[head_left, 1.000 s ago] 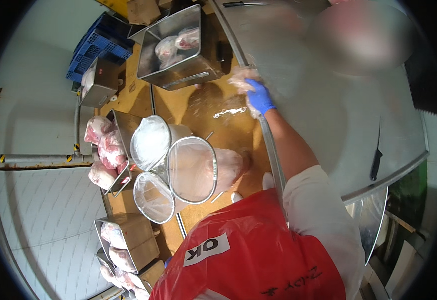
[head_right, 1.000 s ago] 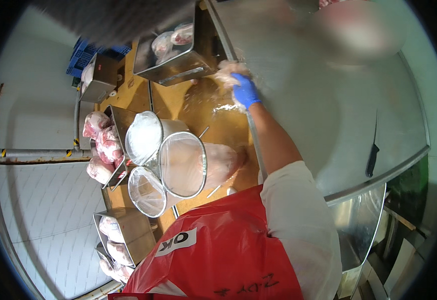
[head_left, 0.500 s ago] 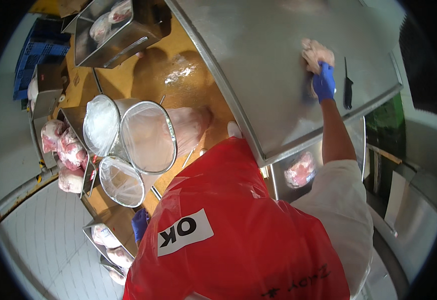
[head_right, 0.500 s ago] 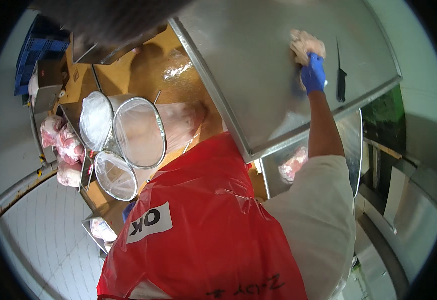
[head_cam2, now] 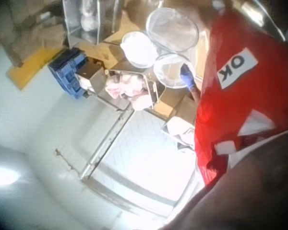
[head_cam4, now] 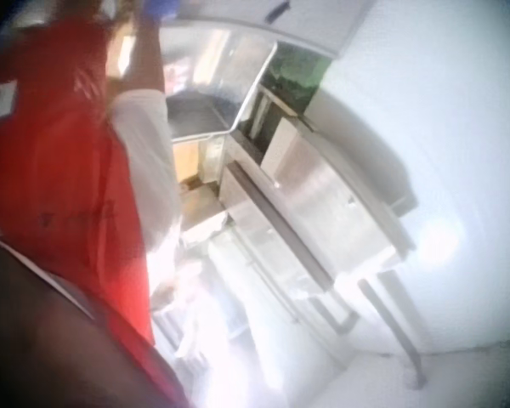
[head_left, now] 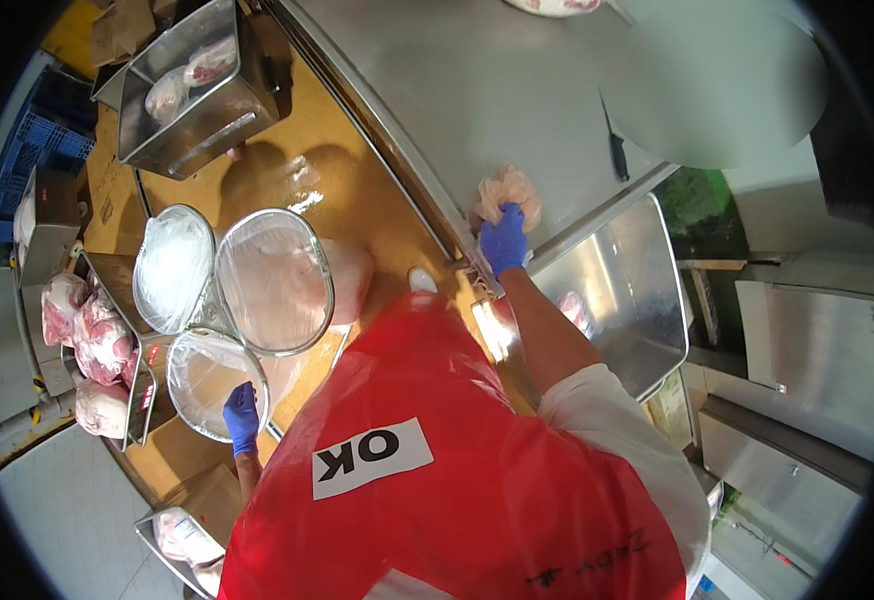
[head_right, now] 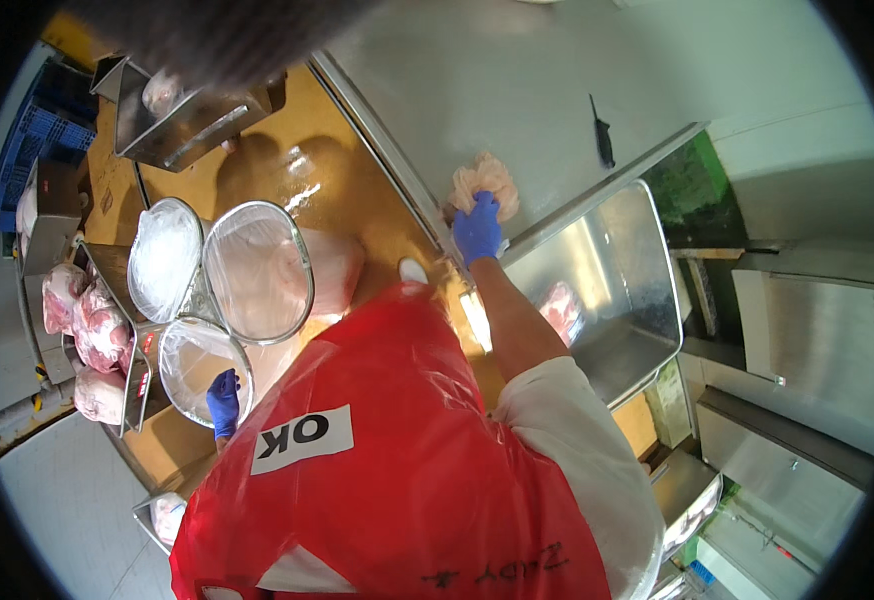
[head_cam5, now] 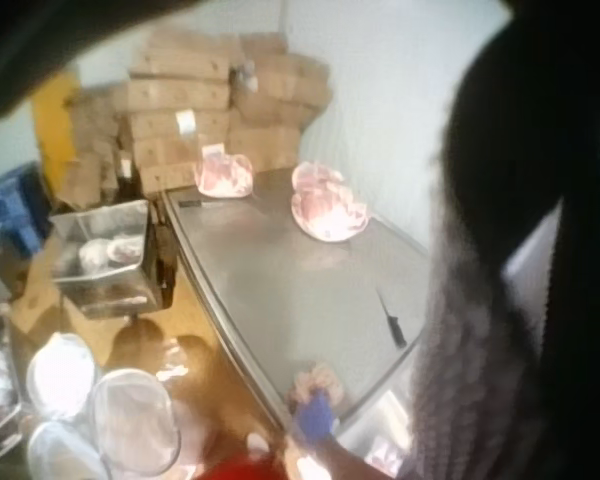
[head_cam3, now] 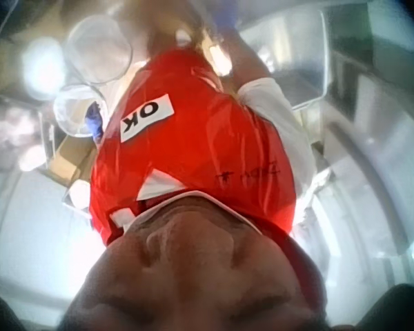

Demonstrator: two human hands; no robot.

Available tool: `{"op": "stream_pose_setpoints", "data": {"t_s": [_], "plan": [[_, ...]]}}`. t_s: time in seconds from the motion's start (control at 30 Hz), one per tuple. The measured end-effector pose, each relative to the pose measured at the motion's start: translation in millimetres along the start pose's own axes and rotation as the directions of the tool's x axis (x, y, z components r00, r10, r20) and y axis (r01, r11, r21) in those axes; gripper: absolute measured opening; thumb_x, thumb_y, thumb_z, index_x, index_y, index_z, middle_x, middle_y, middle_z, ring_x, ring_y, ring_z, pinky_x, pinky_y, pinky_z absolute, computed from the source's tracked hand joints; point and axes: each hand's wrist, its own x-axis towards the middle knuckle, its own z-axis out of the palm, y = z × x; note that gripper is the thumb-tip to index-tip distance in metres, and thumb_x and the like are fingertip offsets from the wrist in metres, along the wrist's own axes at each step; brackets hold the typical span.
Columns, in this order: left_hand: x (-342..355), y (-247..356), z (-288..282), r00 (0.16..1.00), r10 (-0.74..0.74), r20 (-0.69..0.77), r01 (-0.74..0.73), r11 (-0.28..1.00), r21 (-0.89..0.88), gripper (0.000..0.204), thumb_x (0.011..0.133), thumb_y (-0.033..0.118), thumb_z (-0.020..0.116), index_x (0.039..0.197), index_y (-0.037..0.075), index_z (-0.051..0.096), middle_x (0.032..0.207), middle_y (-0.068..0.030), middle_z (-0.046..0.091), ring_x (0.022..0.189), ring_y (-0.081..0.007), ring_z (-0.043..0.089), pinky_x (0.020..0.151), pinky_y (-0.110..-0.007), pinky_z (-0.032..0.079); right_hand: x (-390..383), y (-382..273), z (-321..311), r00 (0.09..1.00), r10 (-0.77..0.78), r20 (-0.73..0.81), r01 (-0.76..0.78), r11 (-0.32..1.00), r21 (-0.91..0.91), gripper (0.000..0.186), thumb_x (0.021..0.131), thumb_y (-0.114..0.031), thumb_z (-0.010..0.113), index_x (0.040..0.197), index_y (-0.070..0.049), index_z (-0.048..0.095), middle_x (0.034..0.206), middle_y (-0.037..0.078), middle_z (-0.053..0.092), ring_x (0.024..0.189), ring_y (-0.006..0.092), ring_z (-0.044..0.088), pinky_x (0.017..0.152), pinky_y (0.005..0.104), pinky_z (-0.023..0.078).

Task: The person unpacks a large piece of meat from a plastic bag onto a stainless steel table. They use a knife to trim fat and connective tissue from the meat, placing the trimmed pieces into a metal bin. The person handles several pieces of meat, trimming and organizing them into bins.

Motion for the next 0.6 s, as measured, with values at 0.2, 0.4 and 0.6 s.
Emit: {"op": "stream_pose_setpoints", "data": {"t_s": [0.2, 0.4, 0.6], "plan": [[9.7, -49.4, 11.1, 0.999, 0.052, -0.015, -0.051, 0.997, 0.062, 0.023, 0.096, 0.015, 0.066, 0.105, -0.006, 0.073, 0.093, -0.0176, 0.076, 0.085, -0.0192, 0.073, 0.075, -0.032, 0.055, 34.6, -80.5, -13.2, 0.977, -0.026, 0.212, -0.159, 0.571, 0.805, 0.032, 0.093, -0.018, 0.068, 0.118, -0.005, 0.053, 0.102, 0.006, 0.06, 0.096, 0.016, 0.056, 0.087, 0.0346, 0.05], [-1.1, -35.9, -4.1, 0.993, -0.067, -0.094, 0.055, 0.99, -0.13, 0.026, 0.097, 0.017, 0.066, 0.107, -0.006, 0.072, 0.092, -0.0107, 0.075, 0.076, -0.0158, 0.067, 0.071, -0.031, 0.053, 89.9, -53.8, -68.8, 0.975, -0.1, -0.198, 0.197, 0.803, 0.562, 0.041, 0.095, -0.015, 0.064, 0.13, 0.0, 0.05, 0.116, 0.01, 0.059, 0.108, 0.0203, 0.057, 0.096, 0.0362, 0.048], [-75.6, -60.3, -1.7, 0.924, -0.31, -0.224, 0.33, 0.942, 0.058, 0.028, 0.096, 0.022, 0.066, 0.101, -0.004, 0.075, 0.08, -0.008, 0.073, 0.073, -0.0112, 0.064, 0.067, -0.028, 0.051, 120.1, 129.6, -32.4, 0.945, 0.121, -0.304, 0.034, 0.887, 0.461, 0.058, 0.097, -0.024, 0.06, 0.146, 0.0, 0.041, 0.136, 0.021, 0.055, 0.124, 0.0304, 0.056, 0.107, 0.0431, 0.044]]}}
